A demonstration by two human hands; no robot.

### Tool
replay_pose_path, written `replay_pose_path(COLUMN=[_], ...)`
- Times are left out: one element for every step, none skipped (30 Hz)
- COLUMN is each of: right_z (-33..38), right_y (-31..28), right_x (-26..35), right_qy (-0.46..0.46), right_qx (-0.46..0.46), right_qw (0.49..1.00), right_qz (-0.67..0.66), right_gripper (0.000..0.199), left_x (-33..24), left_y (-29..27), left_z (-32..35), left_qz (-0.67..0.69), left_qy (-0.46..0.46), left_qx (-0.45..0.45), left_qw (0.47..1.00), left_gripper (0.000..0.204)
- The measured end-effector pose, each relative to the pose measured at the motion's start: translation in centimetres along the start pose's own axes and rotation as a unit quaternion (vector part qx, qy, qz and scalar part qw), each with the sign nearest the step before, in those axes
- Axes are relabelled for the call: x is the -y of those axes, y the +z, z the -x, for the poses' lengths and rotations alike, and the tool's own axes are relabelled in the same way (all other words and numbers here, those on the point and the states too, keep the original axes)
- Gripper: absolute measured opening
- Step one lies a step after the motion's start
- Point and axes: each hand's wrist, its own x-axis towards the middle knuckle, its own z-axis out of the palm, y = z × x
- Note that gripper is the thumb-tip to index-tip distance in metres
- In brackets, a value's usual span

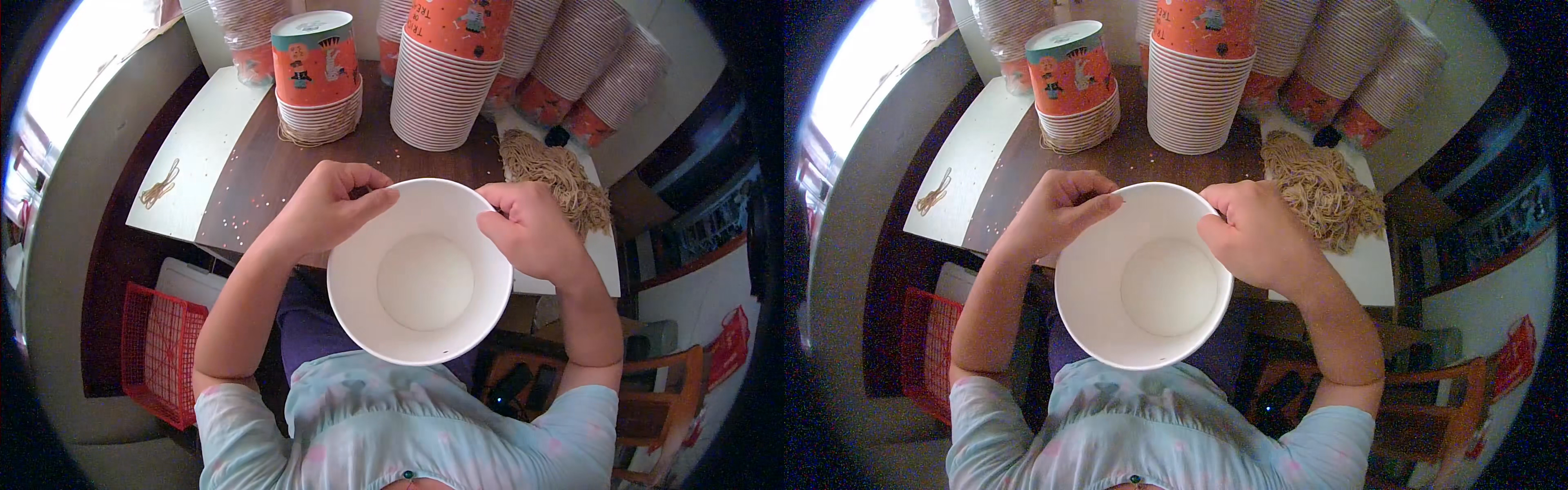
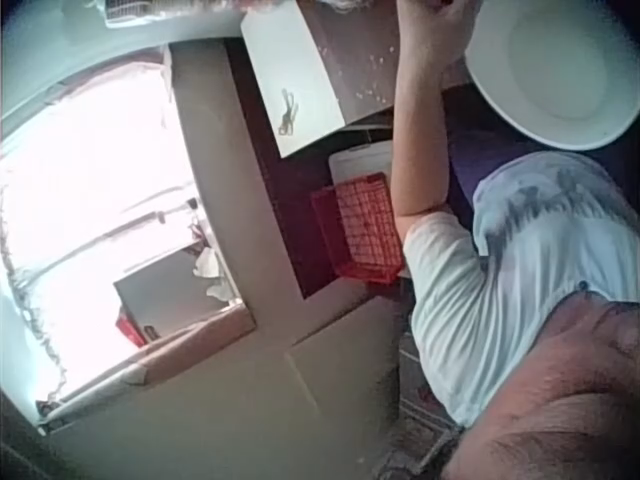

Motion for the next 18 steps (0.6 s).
replay_pose_path(right_z=[0.0,-0.1,-0.2,-0.3,-0.4,-0.4,-0.4,-0.5,-0.6,-0.8,-1.0,-1.3,-1.6,-2.0,-2.4,-2.9,-3.4,-4.0], right_y=[0.1,0.2,0.2,0.3,0.4,0.7,1.0,1.1,1.1,1.2,1.3,1.3,1.3,1.3,1.3,1.2,1.3,1.4], right_x=[0.1,0.1,-0.2,-0.4,-0.6,-0.6,-0.6,-0.7,-0.9,-1.0,-1.4,-1.7,-2.1,-2.3,-2.7,-3.2,-3.7,-4.1], right_qy=[0.006,0.004,-0.002,-0.009,-0.007,-0.002,0.003,0.003,-0.002,-0.007,-0.007,-0.009,-0.009,-0.009,0.009,0.028,0.032,0.016], right_qx=[0.001,0.002,0.000,-0.002,-0.002,-0.007,-0.012,-0.011,-0.014,-0.017,-0.016,-0.013,-0.009,-0.009,0.015,0.040,0.037,0.043], right_qw=[1.000,1.000,1.000,1.000,1.000,1.000,1.000,1.000,1.000,1.000,1.000,1.000,1.000,1.000,1.000,0.998,0.998,0.999], right_qz=[-0.002,-0.002,0.008,0.018,0.018,0.011,0.004,0.004,0.001,-0.002,-0.003,-0.006,-0.009,-0.009,-0.023,-0.036,-0.036,-0.012], right_gripper=[0.023,0.023,0.023,0.023,0.023,0.022,0.022,0.022,0.022,0.022,0.022,0.022,0.022,0.022,0.023,0.025,0.025,0.025], left_x=[0.2,0.2,0.2,0.0,-0.1,-0.3,-0.4,-0.6,-0.9,-1.1,-1.2,-0.7,0.4,1.0,0.6,-0.1,-0.5,-0.4], left_y=[0.0,0.0,0.1,0.3,0.4,0.5,0.7,0.8,0.9,1.1,1.2,1.1,0.9,0.8,0.6,0.5,0.4,0.0], left_z=[0.0,0.1,-0.1,-0.2,-0.4,-0.3,-0.3,-0.2,-0.1,0.1,0.2,0.2,0.1,0.1,0.1,0.0,-0.3,-0.5], left_qz=[-0.025,-0.051,-0.050,-0.078,-0.105,-0.106,-0.140,-0.174,-0.175,-0.195,-0.216,-0.216,-0.249,-0.281,-0.280,-0.247,-0.213,-0.236], left_qy=[0.004,0.008,0.008,0.013,0.019,0.019,0.014,0.009,0.008,0.006,0.003,0.003,0.075,0.145,0.146,0.095,0.044,0.040], left_qx=[-0.008,-0.016,-0.014,-0.024,-0.034,-0.035,-0.053,-0.071,-0.072,-0.078,-0.083,-0.083,-0.104,-0.124,-0.121,-0.122,-0.122,-0.118], left_qw=[1.000,0.999,0.999,0.997,0.994,0.994,0.989,0.982,0.982,0.978,0.973,0.973,0.960,0.941,0.941,0.957,0.968,0.964], left_gripper=[0.022,0.023,0.023,0.022,0.020,0.020,0.021,0.021,0.021,0.021,0.021,0.021,0.021,0.021,0.021,0.021,0.021,0.022])
